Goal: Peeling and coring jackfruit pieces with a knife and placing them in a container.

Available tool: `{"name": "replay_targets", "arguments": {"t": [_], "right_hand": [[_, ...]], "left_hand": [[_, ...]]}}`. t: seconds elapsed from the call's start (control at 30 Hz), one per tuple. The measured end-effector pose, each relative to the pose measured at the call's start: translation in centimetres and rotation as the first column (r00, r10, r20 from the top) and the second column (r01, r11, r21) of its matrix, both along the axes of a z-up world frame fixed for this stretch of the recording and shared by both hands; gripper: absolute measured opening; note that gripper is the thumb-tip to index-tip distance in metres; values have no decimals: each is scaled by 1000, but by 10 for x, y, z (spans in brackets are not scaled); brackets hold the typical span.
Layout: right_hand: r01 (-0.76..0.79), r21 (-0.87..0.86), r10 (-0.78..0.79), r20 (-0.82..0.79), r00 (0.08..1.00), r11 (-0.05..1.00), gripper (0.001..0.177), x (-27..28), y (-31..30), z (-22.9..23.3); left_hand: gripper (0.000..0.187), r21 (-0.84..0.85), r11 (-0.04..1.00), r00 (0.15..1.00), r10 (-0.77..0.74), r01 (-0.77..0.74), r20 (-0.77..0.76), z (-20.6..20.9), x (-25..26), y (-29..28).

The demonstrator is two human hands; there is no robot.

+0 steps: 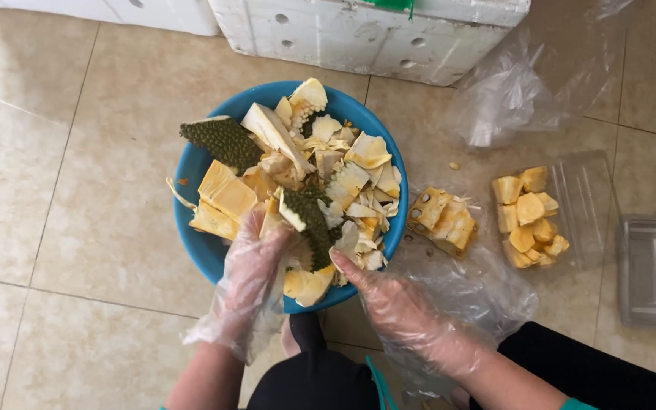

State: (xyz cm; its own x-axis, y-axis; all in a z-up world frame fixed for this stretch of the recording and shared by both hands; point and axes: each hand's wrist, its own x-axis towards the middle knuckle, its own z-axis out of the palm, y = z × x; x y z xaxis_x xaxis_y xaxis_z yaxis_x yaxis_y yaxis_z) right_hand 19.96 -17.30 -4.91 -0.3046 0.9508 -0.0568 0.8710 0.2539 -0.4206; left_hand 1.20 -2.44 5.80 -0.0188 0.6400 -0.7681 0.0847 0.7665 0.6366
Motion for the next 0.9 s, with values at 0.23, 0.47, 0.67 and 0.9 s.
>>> {"name": "replay_targets", "arguments": {"t": [0.23, 0.47, 0.67, 0.9], "right_hand": [[-149, 271, 26, 410, 912, 951, 83, -19, 45, 12], [-11, 208, -44, 257, 965, 978, 79, -18, 47, 29], [29, 140, -58, 204, 977, 990, 74, -27, 52, 21], [88, 55, -96, 159, 983, 995, 69, -31, 59, -1]], "left_hand": [[43, 112, 991, 990, -61, 76, -130, -20, 7, -12], [50, 158, 987, 997, -24, 36, -79, -52, -5, -10], [54, 118, 959, 958, 237, -257, 160, -27, -2, -14], [48, 161, 953, 954, 223, -257, 202, -67, -13, -12]]}}
